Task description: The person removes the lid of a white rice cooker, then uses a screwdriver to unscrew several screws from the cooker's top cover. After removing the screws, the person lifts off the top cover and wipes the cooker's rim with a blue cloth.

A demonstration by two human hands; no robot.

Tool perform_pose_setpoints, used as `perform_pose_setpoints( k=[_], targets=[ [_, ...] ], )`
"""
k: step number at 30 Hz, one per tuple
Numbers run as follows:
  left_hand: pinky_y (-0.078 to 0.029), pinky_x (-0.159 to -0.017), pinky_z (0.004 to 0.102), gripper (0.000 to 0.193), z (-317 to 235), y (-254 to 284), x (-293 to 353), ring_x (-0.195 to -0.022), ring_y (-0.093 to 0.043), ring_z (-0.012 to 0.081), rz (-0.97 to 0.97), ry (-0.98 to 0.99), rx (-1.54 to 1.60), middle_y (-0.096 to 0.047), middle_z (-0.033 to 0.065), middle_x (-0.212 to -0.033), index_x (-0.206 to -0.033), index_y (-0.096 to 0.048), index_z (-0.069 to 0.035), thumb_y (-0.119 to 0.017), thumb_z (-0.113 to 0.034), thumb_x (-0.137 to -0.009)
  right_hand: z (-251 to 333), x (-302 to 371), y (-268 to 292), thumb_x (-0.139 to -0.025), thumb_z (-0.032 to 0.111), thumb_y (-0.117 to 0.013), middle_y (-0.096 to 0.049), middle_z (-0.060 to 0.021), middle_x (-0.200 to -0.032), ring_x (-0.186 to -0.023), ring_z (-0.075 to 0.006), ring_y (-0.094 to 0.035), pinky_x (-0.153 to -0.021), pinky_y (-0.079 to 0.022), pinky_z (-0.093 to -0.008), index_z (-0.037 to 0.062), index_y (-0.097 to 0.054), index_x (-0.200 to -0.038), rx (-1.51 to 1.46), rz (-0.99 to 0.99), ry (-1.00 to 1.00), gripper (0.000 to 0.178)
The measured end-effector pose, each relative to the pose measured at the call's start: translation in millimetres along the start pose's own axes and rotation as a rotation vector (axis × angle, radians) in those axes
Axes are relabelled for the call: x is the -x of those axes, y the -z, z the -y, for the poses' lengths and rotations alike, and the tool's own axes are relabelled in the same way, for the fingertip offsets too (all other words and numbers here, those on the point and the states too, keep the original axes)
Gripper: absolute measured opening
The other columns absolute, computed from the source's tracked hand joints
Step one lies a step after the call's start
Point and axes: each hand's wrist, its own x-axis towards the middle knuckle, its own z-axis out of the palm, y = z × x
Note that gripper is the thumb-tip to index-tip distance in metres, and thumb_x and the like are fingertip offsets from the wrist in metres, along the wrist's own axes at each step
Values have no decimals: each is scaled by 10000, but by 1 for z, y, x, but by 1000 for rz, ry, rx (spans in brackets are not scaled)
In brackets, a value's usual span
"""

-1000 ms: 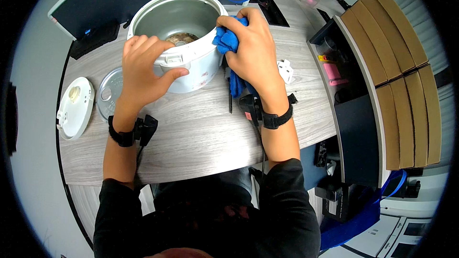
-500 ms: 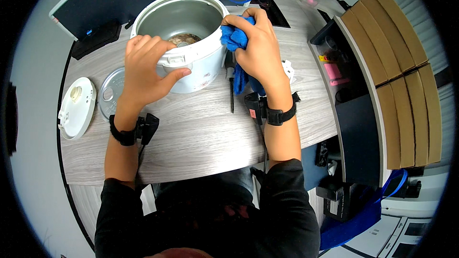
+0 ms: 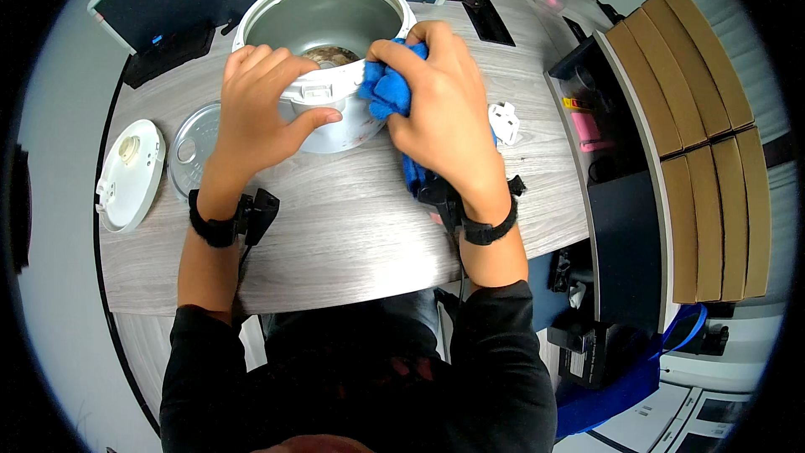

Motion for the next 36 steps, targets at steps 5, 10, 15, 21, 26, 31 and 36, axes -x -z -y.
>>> perform_pose_setpoints(
  k=[5, 10, 15, 21, 26, 31, 36],
  targets=[
    [-379, -955, 411, 439, 0, 1, -1, -844, -589, 218, -5, 1, -3, -675, -6, -880, -965, -735, -120, -864, -451, -706, 21, 2, -1, -566, -22, -757, -537, -147, -1123, -997, -366, -572, -850, -502, -435, 128, -723, -1133, 15, 42, -6, 588],
    [-380, -954, 408, 441, 1, 0, 0, -849, -590, 219, 1, 6, -8, -671, -9, -879, -974, -740, -124, -866, -449, -702, 21, 3, -2, -584, -16, -753, -547, -142, -1102, -1008, -364, -584, -867, -510, -434, 134, -737, -1121, -16, 23, 16, 558],
    [-384, -948, 409, 445, 3, 1, 1, -854, -593, 218, 12, -7, -19, -671, -8, -880, -973, -740, -124, -865, -452, -699, 7, 2, 9, -600, -30, -724, -564, -136, -1113, -1029, -365, -601, -877, -524, -429, 116, -738, -1103, -89, 71, -100, 524],
    [-389, -942, 408, 457, 4, -1, 2, -851, -593, 218, 0, -19, -29, -672, -6, -881, -976, -738, -121, -864, -462, -700, 11, 3, 9, -590, -19, -752, -569, -147, -1132, -1030, -368, -600, -876, -523, -425, 119, -739, -1080, -94, 19, -12, 509],
    [-388, -942, 405, 447, 3, 1, 2, -848, -592, 214, 3, -24, -33, -673, -6, -881, -979, -737, -121, -861, -459, -713, 13, 6, 2, -581, -2, -773, -574, -146, -1125, -1018, -370, -601, -874, -521, -428, 129, -739, -1078, -71, 40, 88, 515],
    [-385, -914, 407, 475, 6, -1, 3, -832, -565, 206, -16, -72, -33, -629, 17, -824, -1001, -723, -103, -884, -441, -708, 4, 7, 9, -574, 1, -779, -566, -129, -1137, -1033, -363, -598, -877, -522, -440, 101, -718, -1106, -97, 75, -39, 545],
    [-390, -916, 405, 412, 2, -1, 1, -837, -566, 221, -18, -46, -24, -626, 25, -844, -1015, -716, -101, -881, -291, -689, 22, 9, -1, -560, -4, -796, -551, -165, -1146, -1047, -383, -591, -896, -529, -447, 79, -707, -1116, -84, 16, 41, 570]
  ],
)
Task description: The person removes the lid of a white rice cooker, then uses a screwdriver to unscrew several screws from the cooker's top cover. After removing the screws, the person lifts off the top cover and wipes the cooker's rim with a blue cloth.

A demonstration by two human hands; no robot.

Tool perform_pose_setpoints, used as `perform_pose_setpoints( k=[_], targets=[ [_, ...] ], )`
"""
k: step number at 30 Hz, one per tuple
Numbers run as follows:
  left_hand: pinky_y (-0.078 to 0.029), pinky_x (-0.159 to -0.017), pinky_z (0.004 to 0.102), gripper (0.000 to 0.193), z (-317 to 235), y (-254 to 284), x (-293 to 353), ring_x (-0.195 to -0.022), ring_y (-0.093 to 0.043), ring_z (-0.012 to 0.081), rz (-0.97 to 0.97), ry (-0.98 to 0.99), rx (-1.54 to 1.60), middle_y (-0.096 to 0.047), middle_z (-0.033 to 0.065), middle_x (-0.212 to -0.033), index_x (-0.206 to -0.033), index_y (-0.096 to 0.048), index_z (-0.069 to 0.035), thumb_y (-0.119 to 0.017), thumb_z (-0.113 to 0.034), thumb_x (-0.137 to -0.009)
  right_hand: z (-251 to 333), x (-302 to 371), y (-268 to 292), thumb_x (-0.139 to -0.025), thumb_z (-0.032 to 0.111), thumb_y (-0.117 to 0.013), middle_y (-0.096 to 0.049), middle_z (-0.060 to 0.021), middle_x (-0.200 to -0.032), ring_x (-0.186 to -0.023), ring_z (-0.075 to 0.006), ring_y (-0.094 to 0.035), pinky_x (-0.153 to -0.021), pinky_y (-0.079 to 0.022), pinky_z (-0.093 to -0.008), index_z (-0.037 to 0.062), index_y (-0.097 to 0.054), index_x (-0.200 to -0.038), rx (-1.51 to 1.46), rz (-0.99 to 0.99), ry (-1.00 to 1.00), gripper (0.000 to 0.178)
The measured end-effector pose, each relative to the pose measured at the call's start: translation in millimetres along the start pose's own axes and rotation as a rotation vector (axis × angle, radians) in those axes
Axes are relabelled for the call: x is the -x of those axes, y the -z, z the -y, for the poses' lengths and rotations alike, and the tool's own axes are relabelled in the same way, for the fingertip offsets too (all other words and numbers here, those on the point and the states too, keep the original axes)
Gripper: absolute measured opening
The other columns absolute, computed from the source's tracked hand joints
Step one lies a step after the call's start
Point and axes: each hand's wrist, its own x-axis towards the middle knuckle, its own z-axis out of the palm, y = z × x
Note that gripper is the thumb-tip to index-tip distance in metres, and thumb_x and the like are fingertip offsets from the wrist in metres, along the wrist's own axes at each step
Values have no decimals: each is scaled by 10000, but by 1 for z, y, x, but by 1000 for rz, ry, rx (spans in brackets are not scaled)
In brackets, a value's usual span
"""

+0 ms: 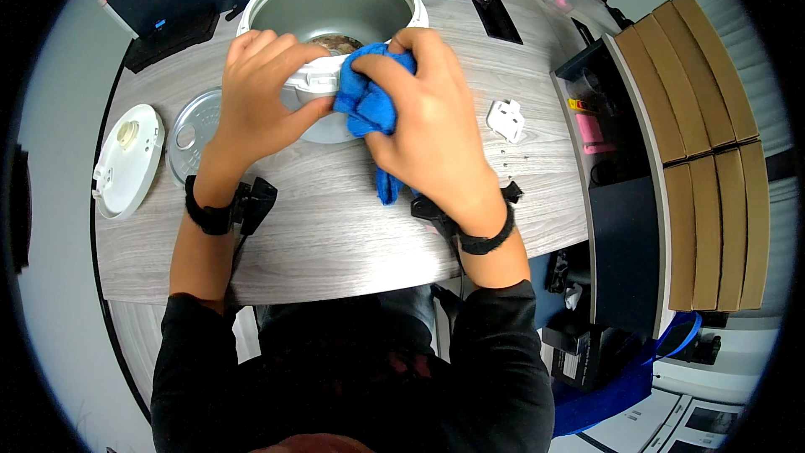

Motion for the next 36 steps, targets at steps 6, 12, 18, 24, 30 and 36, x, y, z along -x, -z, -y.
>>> perform_pose_setpoints(
  k=[6, 12, 18, 24, 30, 36],
  targets=[
    [-395, -919, 410, 404, 0, -1, 2, -856, -575, 231, -14, -1, -5, -623, 31, -850, -1022, -712, -102, -863, -234, -671, 9, 3, -2, -555, -17, -810, -549, -168, -1144, -1020, -365, -586, -868, -532, -441, 66, -749, -1072, 48, 20, 28, 527],
    [-396, -925, 409, 425, 2, -2, 2, -852, -580, 227, -18, -18, -8, -648, 28, -872, -1019, -713, -101, -879, -320, -694, 10, 5, 0, -572, -7, -801, -553, -153, -1113, -988, -352, -585, -828, -530, -429, 74, -749, -1067, 121, 58, 29, 505],
    [-396, -930, 403, 494, 4, -1, 2, -836, -585, 219, -6, -23, -40, -659, 22, -860, -1012, -723, -104, -878, -463, -709, 3, 4, 14, -567, -6, -786, -549, -149, -1119, -997, -359, -586, -838, -524, -434, 92, -744, -1059, 143, 65, 2, 503],
    [-396, -918, 404, 435, 3, -2, 1, -843, -584, 217, -6, -21, -16, -656, 20, -867, -1000, -716, -106, -880, -376, -701, 9, 5, 3, -563, -7, -791, -551, -151, -1127, -996, -362, -586, -842, -522, -435, 92, -733, -1081, 100, 77, -17, 530],
    [-394, -906, 399, 419, 3, -1, 2, -858, -585, 222, -5, -12, -8, -653, 19, -879, -1005, -706, -108, -876, -319, -686, 11, 4, 2, -553, -2, -795, -551, -149, -1126, -992, -359, -586, -834, -523, -431, 85, -730, -1088, 114, 83, -22, 546],
    [-392, -912, 400, 417, 1, 0, 1, -863, -586, 225, -1, -5, 1, -651, 22, -877, -1008, -704, -105, -872, -289, -674, 10, 5, 1, -538, 3, -801, -555, -148, -1137, -989, -356, -593, -827, -527, -428, 89, -730, -1092, 106, 43, 17, 564]
  ],
)
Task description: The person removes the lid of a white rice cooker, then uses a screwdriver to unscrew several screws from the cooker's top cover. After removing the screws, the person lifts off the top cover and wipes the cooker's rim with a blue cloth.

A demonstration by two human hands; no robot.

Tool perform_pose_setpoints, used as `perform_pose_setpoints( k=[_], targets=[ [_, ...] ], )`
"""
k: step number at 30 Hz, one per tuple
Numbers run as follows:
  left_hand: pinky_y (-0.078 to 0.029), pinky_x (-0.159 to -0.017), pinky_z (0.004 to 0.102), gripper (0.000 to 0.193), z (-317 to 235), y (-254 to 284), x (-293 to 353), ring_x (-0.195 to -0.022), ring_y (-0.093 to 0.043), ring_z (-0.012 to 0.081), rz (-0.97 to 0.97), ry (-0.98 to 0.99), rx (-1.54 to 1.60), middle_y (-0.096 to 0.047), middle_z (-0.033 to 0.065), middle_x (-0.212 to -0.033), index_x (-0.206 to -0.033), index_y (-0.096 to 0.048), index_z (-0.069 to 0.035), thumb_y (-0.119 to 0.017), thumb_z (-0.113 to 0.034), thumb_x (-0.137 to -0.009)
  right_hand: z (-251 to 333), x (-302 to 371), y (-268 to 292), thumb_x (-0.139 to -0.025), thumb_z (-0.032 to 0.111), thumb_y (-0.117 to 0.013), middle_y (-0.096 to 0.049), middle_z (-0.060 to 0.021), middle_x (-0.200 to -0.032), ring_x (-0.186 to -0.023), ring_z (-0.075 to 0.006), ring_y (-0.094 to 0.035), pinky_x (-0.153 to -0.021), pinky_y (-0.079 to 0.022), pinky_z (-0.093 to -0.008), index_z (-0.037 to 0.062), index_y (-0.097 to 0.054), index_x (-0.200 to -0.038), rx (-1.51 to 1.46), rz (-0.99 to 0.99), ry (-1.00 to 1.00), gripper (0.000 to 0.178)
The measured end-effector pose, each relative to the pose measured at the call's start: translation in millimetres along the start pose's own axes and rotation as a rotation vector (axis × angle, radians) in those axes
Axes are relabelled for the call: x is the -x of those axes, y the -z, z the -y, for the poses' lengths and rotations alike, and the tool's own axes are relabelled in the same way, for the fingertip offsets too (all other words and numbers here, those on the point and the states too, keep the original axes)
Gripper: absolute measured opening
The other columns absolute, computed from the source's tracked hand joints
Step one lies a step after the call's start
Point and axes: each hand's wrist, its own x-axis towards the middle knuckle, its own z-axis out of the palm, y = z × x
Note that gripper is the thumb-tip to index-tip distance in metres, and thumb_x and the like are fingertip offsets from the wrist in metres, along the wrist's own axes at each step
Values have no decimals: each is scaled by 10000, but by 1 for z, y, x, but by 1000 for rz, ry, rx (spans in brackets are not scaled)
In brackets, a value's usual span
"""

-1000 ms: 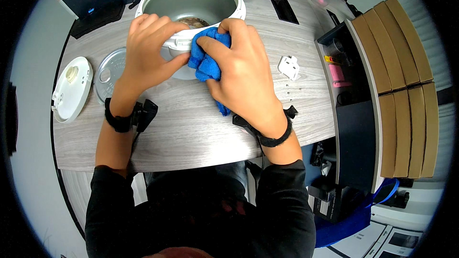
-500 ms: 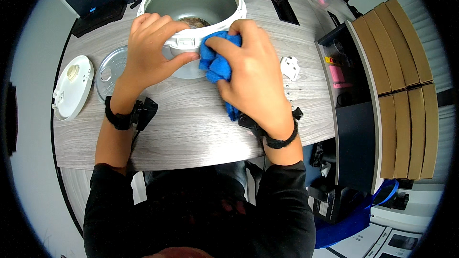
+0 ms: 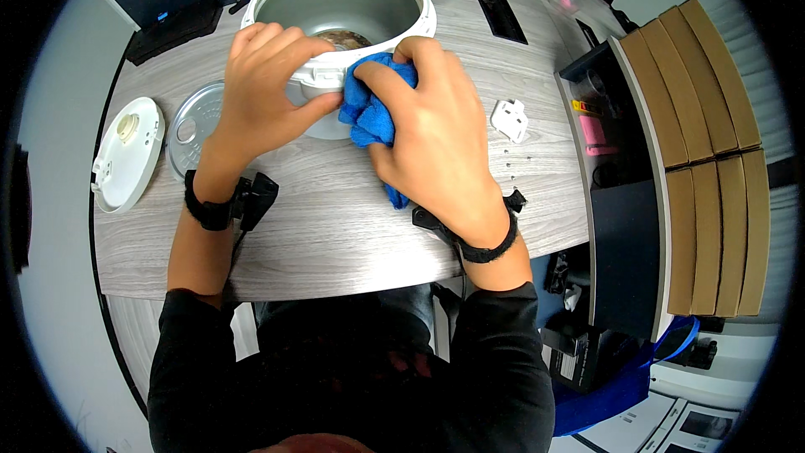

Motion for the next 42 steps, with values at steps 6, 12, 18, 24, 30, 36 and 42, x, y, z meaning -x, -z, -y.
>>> perform_pose_setpoints(
  k=[6, 12, 18, 24, 30, 36, 42],
  targets=[
    [-392, -913, 403, 415, 0, 0, 1, -864, -585, 223, 2, 0, 2, -653, 24, -876, -1003, -705, -106, -876, -313, -686, -1, 0, -2, -543, 4, -803, -559, -142, -1135, -985, -354, -599, -824, -533, -430, 100, -725, -1097, 10, 5, -5, 567],
    [-394, -917, 407, 422, 1, -1, 1, -866, -589, 223, -1, -2, -6, -663, 26, -886, -1004, -709, -108, -878, -331, -688, -3, -1, -1, -559, 3, -799, -564, -139, -1129, -981, -346, -604, -820, -537, -427, 108, -735, -1097, 4, -2, 3, 552],
    [-395, -913, 407, 424, 0, -2, 1, -870, -590, 227, 6, 6, -4, -663, 31, -892, -1001, -706, -99, -876, -310, -675, -2, 0, -3, -570, -9, -791, -570, -138, -1108, -968, -338, -605, -807, -540, -416, 96, -761, -1088, -14, -25, 4, 530],
    [-394, -907, 407, 427, -1, -1, 1, -871, -590, 229, 11, 13, -13, -657, 27, -893, -998, -702, -99, -877, -297, -662, 1, 0, -2, -580, -5, -791, -557, -135, -1073, -924, -325, -592, -776, -530, -415, 93, -760, -1104, 25, 11, 8, 534],
    [-393, -906, 406, 428, -2, -3, 1, -869, -588, 228, 8, 29, -13, -656, 26, -890, -988, -701, -98, -881, -301, -657, 4, -1, 0, -583, 3, -791, -538, -128, -1044, -898, -321, -578, -756, -520, -411, 99, -755, -1124, 54, 57, -29, 550],
    [-392, -913, 411, 418, -1, -1, -1, -854, -585, 227, 10, 8, -13, -657, 28, -871, -965, -700, -92, -879, -367, -705, 0, 0, 6, -580, 16, -787, -541, -121, -1032, -923, -320, -595, -761, -532, -404, 115, -776, -1096, -24, 72, -84, 525],
    [-388, -916, 411, 481, 1, -4, -1, -826, -578, 218, 12, 4, -21, -655, 29, -843, -946, -705, -81, -869, -478, -728, -15, 1, 11, -588, 13, -774, -558, -106, -1036, -902, -300, -625, -743, -543, -382, 119, -793, -1098, -78, 89, -99, 521]
  ],
)
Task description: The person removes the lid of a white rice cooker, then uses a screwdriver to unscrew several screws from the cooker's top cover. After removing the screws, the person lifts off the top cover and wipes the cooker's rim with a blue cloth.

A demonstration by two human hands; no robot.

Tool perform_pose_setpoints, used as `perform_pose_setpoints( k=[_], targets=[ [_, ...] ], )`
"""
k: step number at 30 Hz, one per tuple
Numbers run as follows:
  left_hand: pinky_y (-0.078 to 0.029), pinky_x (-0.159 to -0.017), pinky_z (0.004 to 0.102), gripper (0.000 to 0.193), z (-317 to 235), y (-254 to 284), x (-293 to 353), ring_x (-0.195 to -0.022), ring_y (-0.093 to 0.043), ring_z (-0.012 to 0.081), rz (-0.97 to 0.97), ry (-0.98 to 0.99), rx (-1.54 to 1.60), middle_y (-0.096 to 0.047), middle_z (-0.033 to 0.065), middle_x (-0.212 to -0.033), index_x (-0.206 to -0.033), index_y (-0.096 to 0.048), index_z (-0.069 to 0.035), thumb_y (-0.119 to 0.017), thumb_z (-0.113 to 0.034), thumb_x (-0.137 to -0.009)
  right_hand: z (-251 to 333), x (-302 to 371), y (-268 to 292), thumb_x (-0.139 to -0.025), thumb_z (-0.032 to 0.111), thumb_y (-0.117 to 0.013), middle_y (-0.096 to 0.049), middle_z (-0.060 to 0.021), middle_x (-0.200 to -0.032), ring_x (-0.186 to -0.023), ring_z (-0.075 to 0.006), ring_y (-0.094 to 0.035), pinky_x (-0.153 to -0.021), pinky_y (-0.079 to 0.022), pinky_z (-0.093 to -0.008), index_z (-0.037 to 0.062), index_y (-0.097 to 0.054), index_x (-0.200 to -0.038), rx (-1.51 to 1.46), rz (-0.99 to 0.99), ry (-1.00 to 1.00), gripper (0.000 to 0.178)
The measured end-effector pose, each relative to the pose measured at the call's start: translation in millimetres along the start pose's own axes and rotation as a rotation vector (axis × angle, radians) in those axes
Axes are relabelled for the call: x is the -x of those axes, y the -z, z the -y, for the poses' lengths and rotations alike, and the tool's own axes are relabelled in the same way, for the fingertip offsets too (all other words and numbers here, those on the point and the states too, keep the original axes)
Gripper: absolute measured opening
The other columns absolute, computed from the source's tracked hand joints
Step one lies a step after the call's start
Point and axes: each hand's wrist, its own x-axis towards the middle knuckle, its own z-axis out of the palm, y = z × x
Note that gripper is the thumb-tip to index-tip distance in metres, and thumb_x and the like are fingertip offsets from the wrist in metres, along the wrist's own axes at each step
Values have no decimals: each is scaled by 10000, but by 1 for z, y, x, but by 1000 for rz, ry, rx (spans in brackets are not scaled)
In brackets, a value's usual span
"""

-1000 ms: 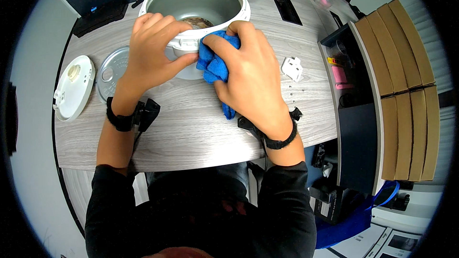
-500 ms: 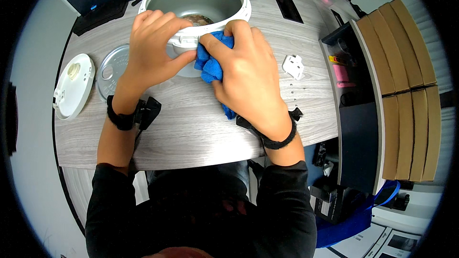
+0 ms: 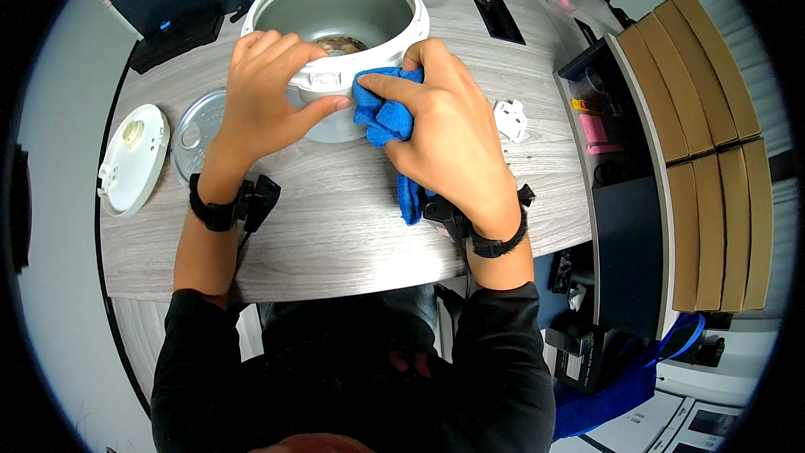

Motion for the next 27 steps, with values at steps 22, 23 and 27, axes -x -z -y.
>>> perform_pose_setpoints(
  k=[22, 23, 27],
  targets=[
    [-389, -904, 418, 469, -1, -1, 1, -812, -572, 214, -29, -15, -1, -650, 25, -833, -945, -711, -86, -862, -479, -739, 3, 2, -1, -602, 35, -773, -562, -127, -1000, -896, -325, -619, -754, -537, -409, 91, -787, -1071, -30, -33, -21, 473],
    [-390, -904, 418, 469, 0, -1, 2, -812, -572, 214, -33, -16, 1, -651, 26, -834, -944, -711, -85, -862, -478, -738, 4, 2, -2, -603, 34, -772, -560, -126, -996, -894, -325, -617, -753, -537, -410, 92, -787, -1068, -32, -39, -16, 469],
    [-390, -901, 418, 469, 0, 1, 2, -810, -571, 216, -24, -9, -6, -651, 27, -835, -941, -710, -85, -864, -477, -733, 2, 1, -2, -606, 31, -771, -559, -127, -997, -893, -326, -614, -752, -537, -410, 92, -787, -1058, -33, -41, -46, 457]
  ],
)
